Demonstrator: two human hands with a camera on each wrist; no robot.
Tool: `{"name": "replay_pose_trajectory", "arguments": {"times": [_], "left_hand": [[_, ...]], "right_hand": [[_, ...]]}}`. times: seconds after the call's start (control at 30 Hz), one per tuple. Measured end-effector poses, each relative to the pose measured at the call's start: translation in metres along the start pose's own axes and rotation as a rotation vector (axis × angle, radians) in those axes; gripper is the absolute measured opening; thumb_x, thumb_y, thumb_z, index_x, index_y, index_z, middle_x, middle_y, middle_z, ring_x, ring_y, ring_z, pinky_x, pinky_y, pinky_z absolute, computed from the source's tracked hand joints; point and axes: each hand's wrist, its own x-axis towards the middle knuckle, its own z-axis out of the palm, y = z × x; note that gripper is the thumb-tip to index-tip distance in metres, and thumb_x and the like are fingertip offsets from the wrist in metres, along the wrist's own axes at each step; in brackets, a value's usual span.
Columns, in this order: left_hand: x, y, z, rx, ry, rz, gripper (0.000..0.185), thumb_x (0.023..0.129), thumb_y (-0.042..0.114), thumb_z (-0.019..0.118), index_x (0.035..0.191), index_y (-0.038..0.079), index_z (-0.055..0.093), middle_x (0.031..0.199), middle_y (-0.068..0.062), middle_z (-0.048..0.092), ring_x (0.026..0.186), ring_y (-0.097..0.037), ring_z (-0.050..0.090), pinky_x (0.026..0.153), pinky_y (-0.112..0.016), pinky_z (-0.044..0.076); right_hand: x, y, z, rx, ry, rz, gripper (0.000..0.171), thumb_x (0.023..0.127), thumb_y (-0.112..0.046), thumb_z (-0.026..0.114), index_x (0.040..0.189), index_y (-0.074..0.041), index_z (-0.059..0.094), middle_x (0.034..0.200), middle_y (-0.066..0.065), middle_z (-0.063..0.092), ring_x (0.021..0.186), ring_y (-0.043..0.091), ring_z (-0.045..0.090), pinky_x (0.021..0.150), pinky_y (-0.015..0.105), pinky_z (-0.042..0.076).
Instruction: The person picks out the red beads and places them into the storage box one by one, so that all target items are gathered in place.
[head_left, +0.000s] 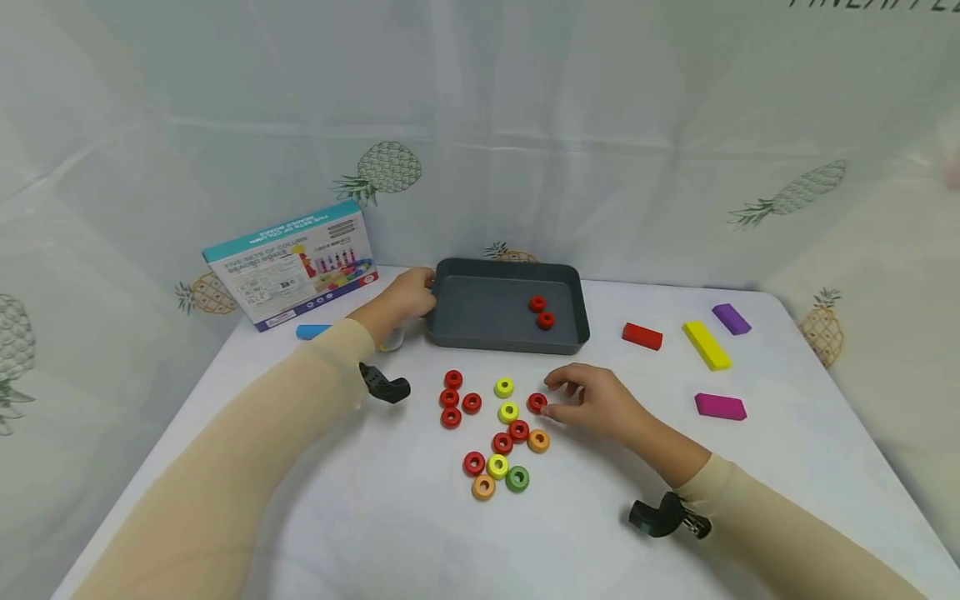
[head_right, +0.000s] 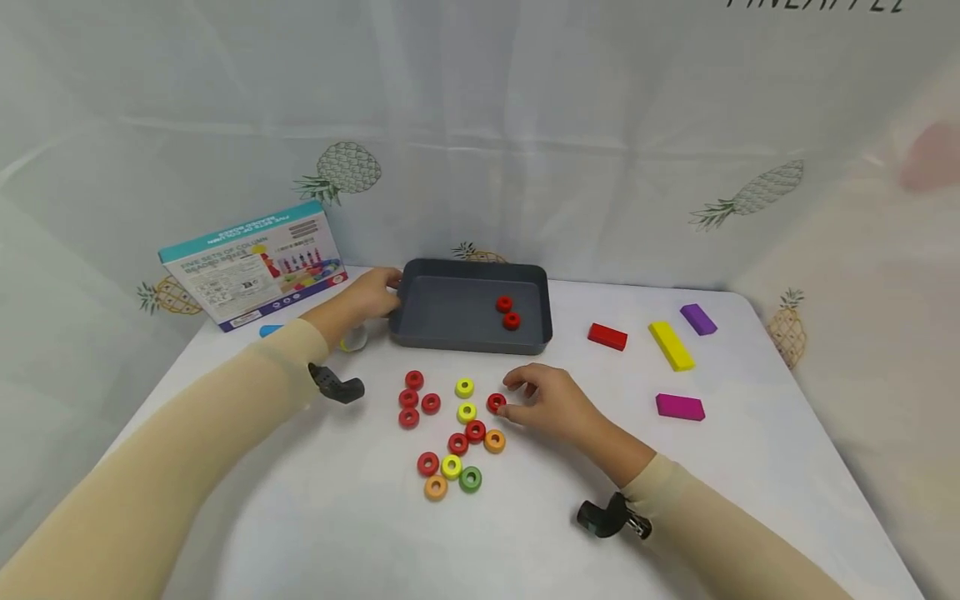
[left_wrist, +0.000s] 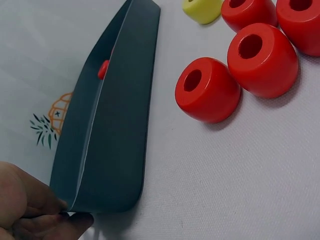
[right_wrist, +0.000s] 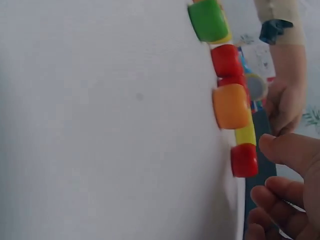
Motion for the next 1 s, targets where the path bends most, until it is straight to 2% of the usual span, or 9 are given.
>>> {"name": "replay_pose_trajectory", "arguments": {"times": [0.17, 0.37, 0.6, 0.7, 0.8, 0.9, 1.0], "left_hand": [[0.000, -0.002, -0.001, 0.014, 0.019, 0.002, 0.069, 0.089, -0.004, 0.050, 0.156, 0.002, 0.034, 0.155, -0.018, 0.043, 0.139, -0.032, 0.045, 0.109, -0.045, 0.046], [0.000, -0.001, 0.002, 0.012, 0.030, 0.017, 0.068, 0.087, -0.006, 0.049, 0.154, 0.001, 0.038, 0.153, -0.018, 0.046, 0.141, -0.034, 0.043, 0.114, -0.047, 0.041], [-0.001, -0.003, 0.003, 0.005, 0.019, 0.017, 0.068, 0.088, -0.006, 0.048, 0.155, 0.001, 0.036, 0.154, -0.018, 0.044, 0.143, -0.033, 0.042, 0.116, -0.048, 0.038], [-0.001, -0.004, 0.004, -0.001, 0.010, 0.018, 0.069, 0.089, -0.006, 0.048, 0.156, 0.002, 0.035, 0.155, -0.017, 0.043, 0.143, -0.033, 0.041, 0.116, -0.048, 0.038], [-0.001, -0.003, 0.004, 0.001, 0.013, 0.025, 0.069, 0.089, -0.006, 0.048, 0.156, 0.002, 0.035, 0.155, -0.017, 0.044, 0.143, -0.033, 0.041, 0.115, -0.049, 0.039], [0.000, -0.002, 0.003, 0.006, 0.025, 0.026, 0.069, 0.089, -0.005, 0.048, 0.156, 0.002, 0.035, 0.155, -0.017, 0.044, 0.143, -0.033, 0.041, 0.116, -0.049, 0.038], [0.000, -0.002, 0.003, 0.006, 0.022, 0.020, 0.069, 0.089, -0.006, 0.049, 0.156, 0.002, 0.034, 0.155, -0.017, 0.044, 0.144, -0.033, 0.041, 0.117, -0.049, 0.037]], "right_hand": [[0.002, 0.001, 0.014, -0.049, 0.010, -0.017, 0.035, 0.081, -0.028, 0.085, 0.113, -0.018, 0.074, 0.106, -0.009, 0.070, 0.094, 0.014, 0.058, 0.082, 0.032, 0.055], [0.002, 0.000, 0.020, -0.106, 0.006, -0.023, 0.033, 0.082, -0.028, 0.085, 0.112, -0.019, 0.074, 0.106, -0.010, 0.070, 0.096, 0.012, 0.058, 0.087, 0.035, 0.054], [0.006, -0.005, 0.021, -0.153, 0.004, -0.023, 0.031, 0.083, -0.028, 0.083, 0.111, -0.021, 0.074, 0.104, -0.012, 0.069, 0.096, 0.013, 0.057, 0.085, 0.034, 0.054], [0.010, -0.011, 0.009, -0.151, 0.017, -0.035, 0.031, 0.083, -0.026, 0.083, 0.112, -0.019, 0.074, 0.104, -0.010, 0.070, 0.097, 0.016, 0.059, 0.082, 0.036, 0.055], [0.023, -0.019, -0.013, -0.134, 0.053, -0.053, 0.030, 0.084, -0.023, 0.083, 0.112, -0.017, 0.074, 0.105, -0.006, 0.071, 0.098, 0.022, 0.061, 0.082, 0.040, 0.057], [0.046, -0.027, -0.034, -0.116, 0.087, -0.058, 0.032, 0.085, -0.023, 0.081, 0.115, -0.014, 0.074, 0.111, 0.000, 0.071, 0.101, 0.028, 0.061, 0.084, 0.043, 0.056], [0.074, -0.029, -0.046, -0.108, 0.105, -0.052, 0.034, 0.087, -0.025, 0.080, 0.118, -0.013, 0.072, 0.114, 0.004, 0.071, 0.105, 0.032, 0.059, 0.084, 0.042, 0.053]]}}
